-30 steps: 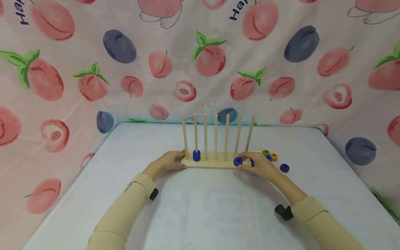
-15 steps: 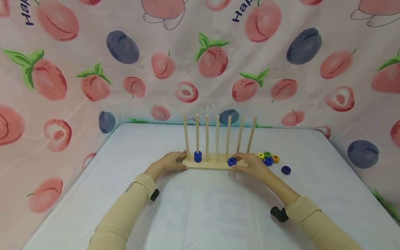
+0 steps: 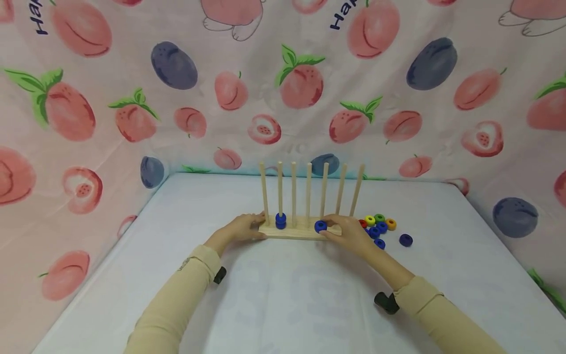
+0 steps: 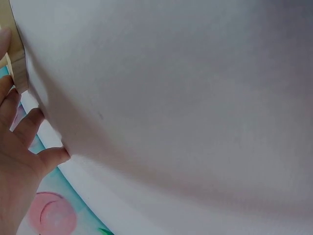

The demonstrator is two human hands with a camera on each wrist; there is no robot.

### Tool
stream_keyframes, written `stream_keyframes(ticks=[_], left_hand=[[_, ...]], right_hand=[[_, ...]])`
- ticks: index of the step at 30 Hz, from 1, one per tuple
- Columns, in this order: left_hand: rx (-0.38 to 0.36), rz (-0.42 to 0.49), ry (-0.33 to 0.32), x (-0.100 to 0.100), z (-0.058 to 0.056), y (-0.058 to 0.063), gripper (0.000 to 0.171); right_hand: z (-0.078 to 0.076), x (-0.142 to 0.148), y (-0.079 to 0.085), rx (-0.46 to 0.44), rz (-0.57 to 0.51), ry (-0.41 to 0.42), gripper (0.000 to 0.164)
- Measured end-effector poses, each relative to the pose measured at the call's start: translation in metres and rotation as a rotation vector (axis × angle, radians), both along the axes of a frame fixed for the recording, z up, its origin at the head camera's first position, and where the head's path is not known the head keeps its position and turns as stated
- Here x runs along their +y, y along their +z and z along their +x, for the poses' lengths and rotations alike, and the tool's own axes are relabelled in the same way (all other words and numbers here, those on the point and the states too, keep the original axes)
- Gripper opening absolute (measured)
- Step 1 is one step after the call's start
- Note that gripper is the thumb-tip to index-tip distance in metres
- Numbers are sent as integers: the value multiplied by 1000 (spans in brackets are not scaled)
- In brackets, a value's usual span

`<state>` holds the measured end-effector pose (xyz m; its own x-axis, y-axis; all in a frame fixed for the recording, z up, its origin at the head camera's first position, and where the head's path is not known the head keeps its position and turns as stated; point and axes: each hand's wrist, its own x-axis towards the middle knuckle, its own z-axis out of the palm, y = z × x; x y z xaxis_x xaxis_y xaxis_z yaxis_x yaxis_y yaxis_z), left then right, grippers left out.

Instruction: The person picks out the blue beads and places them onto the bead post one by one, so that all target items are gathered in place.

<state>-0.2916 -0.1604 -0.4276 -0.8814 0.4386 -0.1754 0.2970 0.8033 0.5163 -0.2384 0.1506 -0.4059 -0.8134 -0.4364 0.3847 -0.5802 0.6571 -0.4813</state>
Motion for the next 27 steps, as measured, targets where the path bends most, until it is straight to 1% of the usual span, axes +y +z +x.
stream_keyframes(ticks=[2,6,10,12,14,19,21,24,27], left_hand=[[4,0,-6,1,0,0,63],[5,-11,5,1,0,0,63],[13,-20,2,1,0,-1,63],[12,-19,2,1,0,-1,63],[9,-19,3,1,0,0,64],[10,-19,14,1,2,1,64],[10,-16,19,1,1,1,64],[8,-11,23,1,1,0,64],[12,-7,11,2,1,-1,64]], right_hand=[[1,-3,1,16,-8,4,32],[1,-12,3,69,-13,26,31],[2,-20,6,164,18,-1,31],[2,-25,7,196,27,-18,32],[2,-29,9,197,14,-12,33],[2,-38,12,153,-32,17,35],[2,-42,13,147,-33,22,34],[1,-46,15,159,-44,41,33],[0,-51,17,187,-78,63,30]])
